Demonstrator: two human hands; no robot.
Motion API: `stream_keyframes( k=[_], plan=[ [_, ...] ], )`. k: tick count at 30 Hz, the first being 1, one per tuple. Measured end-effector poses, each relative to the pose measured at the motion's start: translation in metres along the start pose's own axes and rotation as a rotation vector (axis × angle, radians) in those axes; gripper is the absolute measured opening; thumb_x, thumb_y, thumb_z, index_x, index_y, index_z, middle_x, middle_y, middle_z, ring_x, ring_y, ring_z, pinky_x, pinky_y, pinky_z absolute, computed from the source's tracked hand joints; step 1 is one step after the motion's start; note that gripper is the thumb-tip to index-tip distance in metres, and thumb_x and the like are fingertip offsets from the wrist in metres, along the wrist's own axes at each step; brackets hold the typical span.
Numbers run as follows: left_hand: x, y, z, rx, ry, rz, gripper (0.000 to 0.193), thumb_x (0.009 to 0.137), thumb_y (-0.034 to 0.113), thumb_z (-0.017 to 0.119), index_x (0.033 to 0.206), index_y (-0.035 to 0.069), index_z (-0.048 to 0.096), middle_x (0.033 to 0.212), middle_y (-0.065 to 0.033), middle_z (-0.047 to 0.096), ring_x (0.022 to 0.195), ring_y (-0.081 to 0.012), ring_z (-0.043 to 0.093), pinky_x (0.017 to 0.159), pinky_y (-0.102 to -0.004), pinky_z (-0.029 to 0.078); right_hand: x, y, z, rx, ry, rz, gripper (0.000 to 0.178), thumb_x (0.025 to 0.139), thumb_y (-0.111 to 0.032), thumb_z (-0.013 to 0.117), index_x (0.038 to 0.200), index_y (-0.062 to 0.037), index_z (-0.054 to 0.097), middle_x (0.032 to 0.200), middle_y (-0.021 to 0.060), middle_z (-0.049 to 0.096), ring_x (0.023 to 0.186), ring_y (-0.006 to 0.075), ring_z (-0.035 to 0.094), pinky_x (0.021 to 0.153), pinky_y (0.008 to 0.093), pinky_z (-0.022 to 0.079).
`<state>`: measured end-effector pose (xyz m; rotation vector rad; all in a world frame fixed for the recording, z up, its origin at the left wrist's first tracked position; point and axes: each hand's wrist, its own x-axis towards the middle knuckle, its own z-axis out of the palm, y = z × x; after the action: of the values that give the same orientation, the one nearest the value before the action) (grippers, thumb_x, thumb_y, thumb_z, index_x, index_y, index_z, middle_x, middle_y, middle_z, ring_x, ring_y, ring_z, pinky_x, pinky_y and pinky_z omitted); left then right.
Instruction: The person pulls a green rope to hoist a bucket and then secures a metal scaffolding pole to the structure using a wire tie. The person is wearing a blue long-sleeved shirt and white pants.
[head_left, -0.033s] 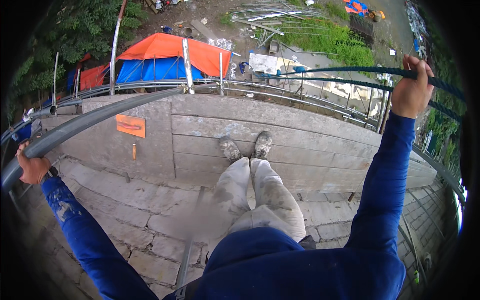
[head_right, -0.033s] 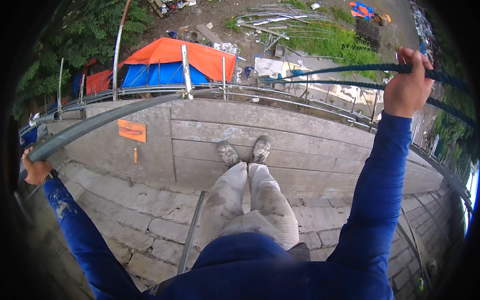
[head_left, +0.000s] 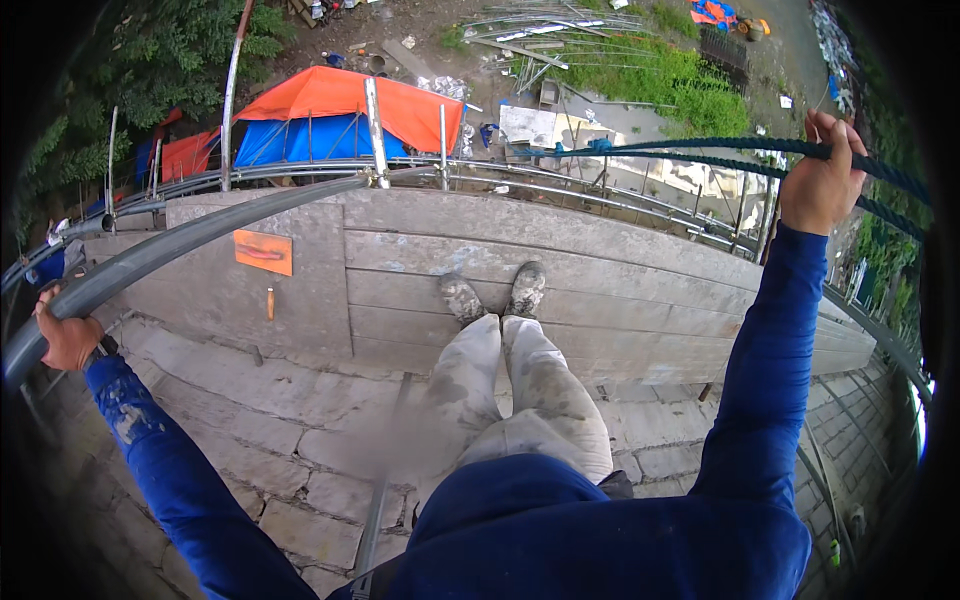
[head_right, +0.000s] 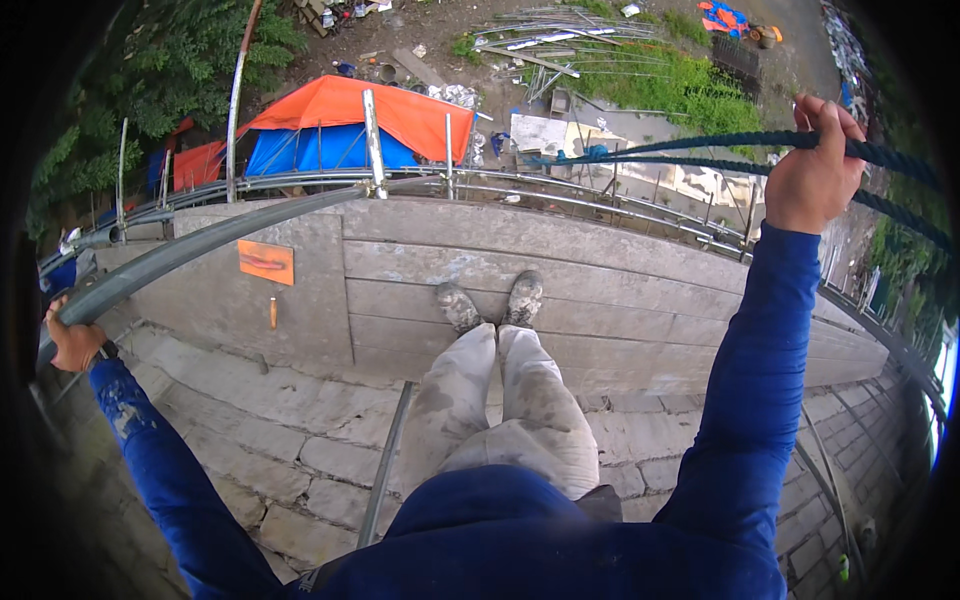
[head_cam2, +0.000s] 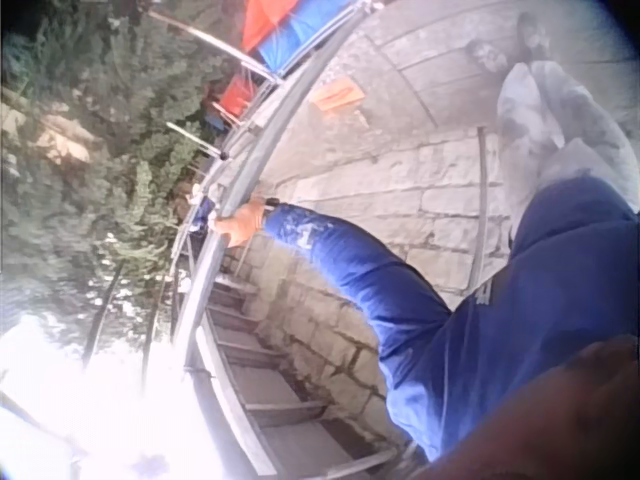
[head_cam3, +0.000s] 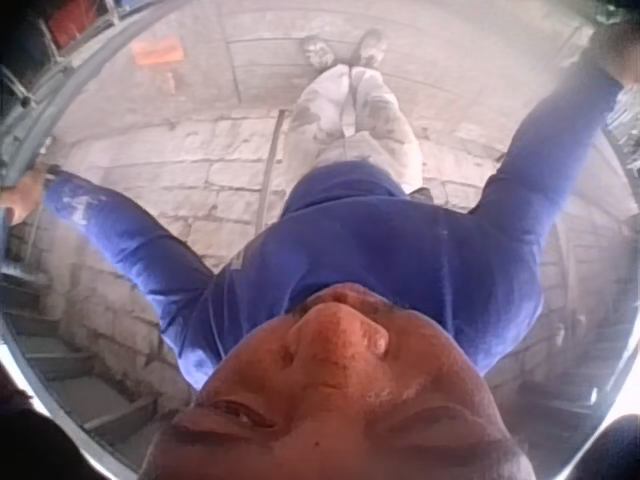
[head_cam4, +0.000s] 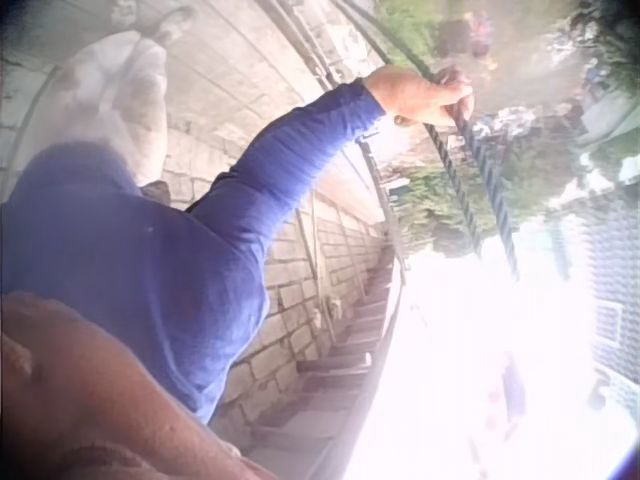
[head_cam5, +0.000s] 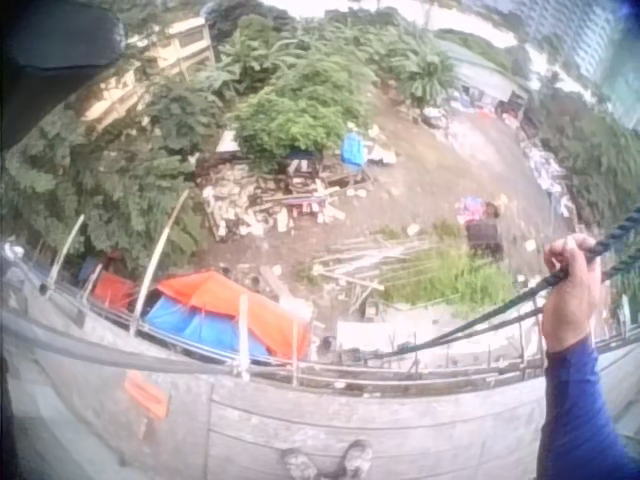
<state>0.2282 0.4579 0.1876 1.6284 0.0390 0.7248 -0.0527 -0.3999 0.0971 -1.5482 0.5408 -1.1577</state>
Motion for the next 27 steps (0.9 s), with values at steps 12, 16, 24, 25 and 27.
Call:
stream_keyframes(
  k=[12,16,24,25,27],
  plan=[
    [0.015,0.006,-0.015,0.037,-0.078,-0.049,0.025,0.099,0.025,0.054,0.102,0.002,0.062,0.103,-0.0109,0.065,0.1,-0.0256,0.061,0.098,-0.0437,0.048,-0.032,0.01,-0.012,-0.001,0.062,0.042,0.015,0.096,-0.007,0.061,0.107,0.0023,0.055,0.099,0.0164,0.069,0.097,0.0258,0.069,0.092,0.0368,0.054],
    [0.032,-0.005,-0.031,-0.029,-0.145,-0.094,0.025,0.097,0.027,0.055,0.103,0.003,0.06,0.102,-0.01,0.064,0.1,-0.0246,0.06,0.101,-0.0416,0.046,-0.039,0.004,-0.006,-0.014,0.098,0.067,0.02,0.096,-0.005,0.06,0.113,0.0018,0.052,0.099,0.017,0.069,0.098,0.0267,0.069,0.091,0.036,0.054],
    [0.042,-0.012,-0.04,0.095,-0.238,-0.072,0.031,0.098,0.034,0.057,0.109,0.005,0.059,0.11,-0.01,0.063,0.104,-0.0238,0.059,0.103,-0.0414,0.044,-0.027,0.004,-0.007,-0.176,0.044,-0.002,0.018,0.095,-0.003,0.061,0.112,-0.0005,0.053,0.103,0.0156,0.072,0.101,0.0278,0.07,0.092,0.042,0.052],
    [0.044,-0.013,-0.039,0.077,-0.269,-0.087,0.031,0.098,0.034,0.057,0.11,0.005,0.059,0.112,-0.0102,0.062,0.105,-0.0236,0.059,0.104,-0.0415,0.044,-0.025,0.004,-0.001,-0.312,-0.01,-0.079,0.016,0.095,-0.004,0.06,0.111,-0.0021,0.055,0.103,0.0165,0.073,0.1,0.0275,0.07,0.094,0.0437,0.05],
    [0.048,-0.009,-0.04,0.007,-0.304,-0.179,0.032,0.099,0.034,0.058,0.113,0.005,0.059,0.115,-0.0109,0.062,0.108,-0.0233,0.059,0.105,-0.0413,0.043,-0.029,0.005,0.023,-0.024,0.225,0.053,0.014,0.096,-0.004,0.059,0.109,-0.0036,0.056,0.103,0.0162,0.073,0.099,0.0268,0.071,0.097,0.0451,0.048]
  ],
)
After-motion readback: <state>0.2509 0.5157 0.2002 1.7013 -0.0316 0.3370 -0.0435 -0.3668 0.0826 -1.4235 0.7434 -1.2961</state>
